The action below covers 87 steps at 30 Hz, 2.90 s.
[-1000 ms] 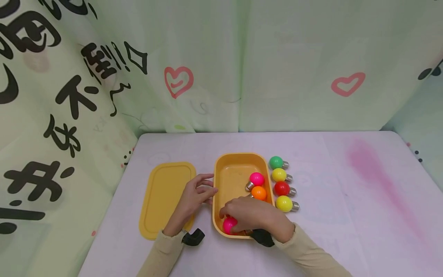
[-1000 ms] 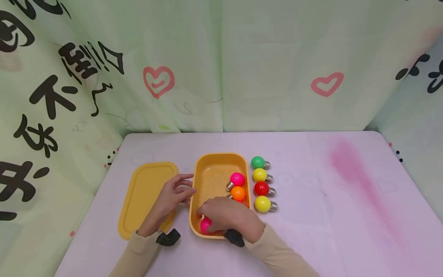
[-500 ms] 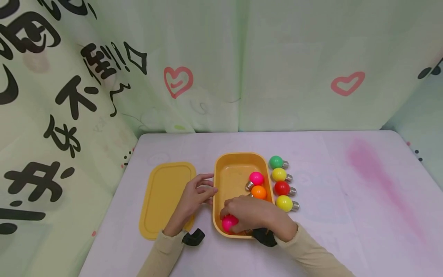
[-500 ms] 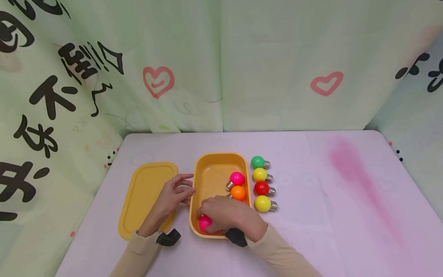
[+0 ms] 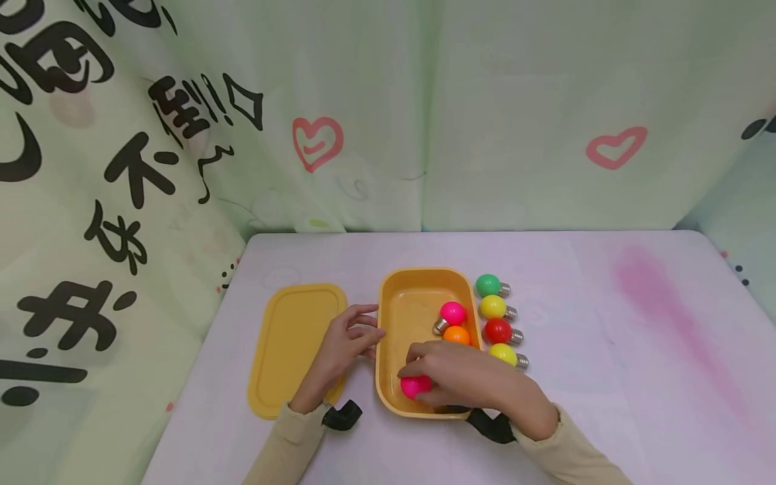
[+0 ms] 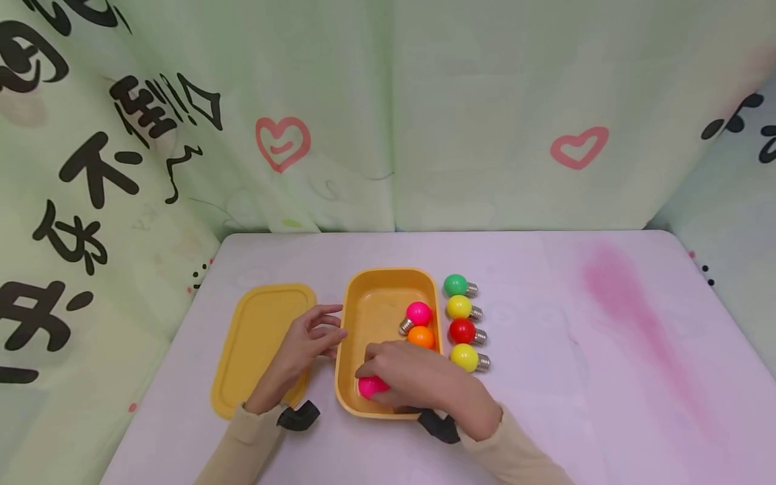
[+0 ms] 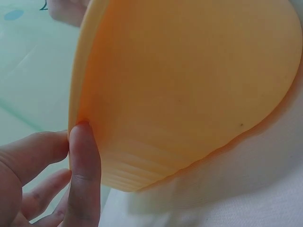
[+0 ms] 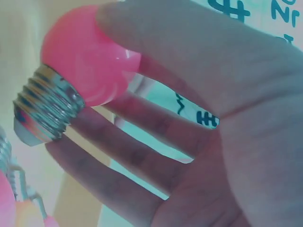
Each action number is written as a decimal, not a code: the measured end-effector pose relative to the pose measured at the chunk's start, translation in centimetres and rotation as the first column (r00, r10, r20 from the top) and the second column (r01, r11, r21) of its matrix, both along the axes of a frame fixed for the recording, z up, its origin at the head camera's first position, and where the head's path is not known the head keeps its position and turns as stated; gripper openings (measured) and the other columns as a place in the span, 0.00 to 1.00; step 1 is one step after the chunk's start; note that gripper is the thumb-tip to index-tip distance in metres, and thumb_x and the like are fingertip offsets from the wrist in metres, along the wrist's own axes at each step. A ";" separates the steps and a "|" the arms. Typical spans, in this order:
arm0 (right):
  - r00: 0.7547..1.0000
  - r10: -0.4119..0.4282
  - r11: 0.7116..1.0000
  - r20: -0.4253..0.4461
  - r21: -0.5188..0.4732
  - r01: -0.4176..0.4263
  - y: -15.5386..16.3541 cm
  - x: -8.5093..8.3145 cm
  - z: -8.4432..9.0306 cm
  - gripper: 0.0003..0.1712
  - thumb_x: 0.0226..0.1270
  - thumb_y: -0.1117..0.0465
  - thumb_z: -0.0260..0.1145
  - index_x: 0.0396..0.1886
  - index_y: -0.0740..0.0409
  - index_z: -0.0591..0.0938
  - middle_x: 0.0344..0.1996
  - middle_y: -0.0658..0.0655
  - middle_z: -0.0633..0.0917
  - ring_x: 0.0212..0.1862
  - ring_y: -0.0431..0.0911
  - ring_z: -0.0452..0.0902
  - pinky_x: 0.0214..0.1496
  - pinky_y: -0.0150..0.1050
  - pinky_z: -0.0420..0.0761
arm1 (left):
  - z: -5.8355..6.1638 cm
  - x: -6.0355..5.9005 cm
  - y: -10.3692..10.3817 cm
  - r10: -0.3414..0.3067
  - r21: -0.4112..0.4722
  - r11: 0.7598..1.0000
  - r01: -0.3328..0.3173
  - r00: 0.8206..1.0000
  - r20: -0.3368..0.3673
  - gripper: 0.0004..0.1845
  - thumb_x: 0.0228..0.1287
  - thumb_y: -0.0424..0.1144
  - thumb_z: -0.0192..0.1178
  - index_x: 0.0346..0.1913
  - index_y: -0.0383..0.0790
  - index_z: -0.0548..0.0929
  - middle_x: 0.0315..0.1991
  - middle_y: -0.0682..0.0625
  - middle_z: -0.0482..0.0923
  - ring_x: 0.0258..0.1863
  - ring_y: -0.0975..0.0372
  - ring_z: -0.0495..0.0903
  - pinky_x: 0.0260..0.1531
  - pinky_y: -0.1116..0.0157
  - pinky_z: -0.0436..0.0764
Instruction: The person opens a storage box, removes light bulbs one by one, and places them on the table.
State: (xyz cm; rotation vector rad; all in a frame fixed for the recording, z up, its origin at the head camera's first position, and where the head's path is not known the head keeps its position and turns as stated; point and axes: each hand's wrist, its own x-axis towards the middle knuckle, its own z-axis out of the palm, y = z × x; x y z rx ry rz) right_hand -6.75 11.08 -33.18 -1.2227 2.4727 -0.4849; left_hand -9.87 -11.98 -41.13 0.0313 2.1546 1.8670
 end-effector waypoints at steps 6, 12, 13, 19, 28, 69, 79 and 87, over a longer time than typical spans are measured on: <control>0.999 -0.027 1.000 -0.022 0.000 0.027 1.7 0.6 1.3 0.13 0.61 0.51 0.74 0.45 0.45 0.87 0.42 0.47 0.82 0.41 0.38 0.78 0.46 0.32 0.84 | 0.0 0.0 0.1 0.007 0.005 1.000 -0.007 1.000 -0.002 0.27 0.63 0.35 0.68 0.64 0.39 0.75 0.46 0.41 0.79 0.31 0.58 0.83 0.32 0.64 0.87; 0.996 -0.065 0.998 -0.059 0.003 0.066 3.4 1.4 2.2 0.20 0.57 0.51 0.76 0.50 0.46 0.87 0.48 0.49 0.83 0.49 0.43 0.79 0.50 0.36 0.85 | -0.1 0.0 0.1 0.009 0.005 1.000 -0.009 1.000 -0.013 0.26 0.63 0.34 0.68 0.64 0.38 0.75 0.45 0.41 0.79 0.31 0.57 0.83 0.31 0.64 0.87; 0.995 -0.064 0.998 -0.073 0.000 0.064 3.7 1.5 2.2 0.20 0.57 0.51 0.76 0.51 0.46 0.87 0.49 0.50 0.83 0.50 0.44 0.79 0.51 0.37 0.85 | -0.1 0.0 0.1 0.009 0.006 1.000 -0.009 1.000 -0.012 0.26 0.63 0.34 0.68 0.64 0.38 0.75 0.45 0.41 0.79 0.31 0.57 0.83 0.31 0.64 0.87; 0.991 -0.093 0.996 -0.099 -0.003 0.093 5.1 2.1 2.4 0.24 0.56 0.53 0.77 0.54 0.45 0.86 0.50 0.49 0.82 0.51 0.43 0.78 0.48 0.34 0.85 | 0.0 0.1 0.1 0.008 0.012 1.000 -0.008 1.000 -0.010 0.27 0.62 0.33 0.68 0.64 0.39 0.75 0.45 0.42 0.79 0.31 0.59 0.83 0.30 0.64 0.87; 0.980 -0.187 0.982 -0.067 0.018 0.188 6.9 2.3 2.0 0.23 0.54 0.53 0.78 0.51 0.46 0.86 0.47 0.49 0.82 0.47 0.43 0.79 0.45 0.37 0.86 | -0.1 -0.1 0.0 0.019 0.044 0.999 -0.019 1.000 0.008 0.28 0.61 0.31 0.68 0.64 0.38 0.75 0.44 0.42 0.79 0.30 0.60 0.82 0.29 0.65 0.87; 0.937 -0.348 0.935 -0.020 0.059 0.349 11.3 3.2 -2.2 0.22 0.49 0.52 0.80 0.46 0.46 0.88 0.43 0.45 0.81 0.43 0.42 0.79 0.44 0.40 0.87 | -0.5 -0.2 0.1 0.010 0.023 1.000 -0.010 1.000 -0.005 0.28 0.62 0.32 0.68 0.65 0.38 0.75 0.45 0.42 0.78 0.29 0.61 0.82 0.29 0.66 0.86; 0.931 -0.364 0.929 0.038 0.090 0.360 11.1 3.4 -3.5 0.21 0.48 0.57 0.81 0.45 0.42 0.88 0.42 0.43 0.80 0.42 0.41 0.79 0.43 0.40 0.87 | -0.3 -0.1 0.1 0.015 0.008 1.000 -0.015 1.000 -0.002 0.27 0.62 0.33 0.68 0.64 0.38 0.75 0.45 0.41 0.78 0.30 0.61 0.82 0.30 0.65 0.87; 0.923 -0.386 0.918 0.007 0.100 0.383 10.9 3.6 -4.1 0.21 0.46 0.57 0.82 0.42 0.41 0.87 0.40 0.42 0.79 0.40 0.39 0.77 0.42 0.38 0.87 | -0.2 -0.1 0.1 0.015 0.019 1.000 -0.015 1.000 -0.002 0.27 0.62 0.33 0.69 0.64 0.39 0.75 0.45 0.42 0.78 0.30 0.61 0.82 0.30 0.64 0.87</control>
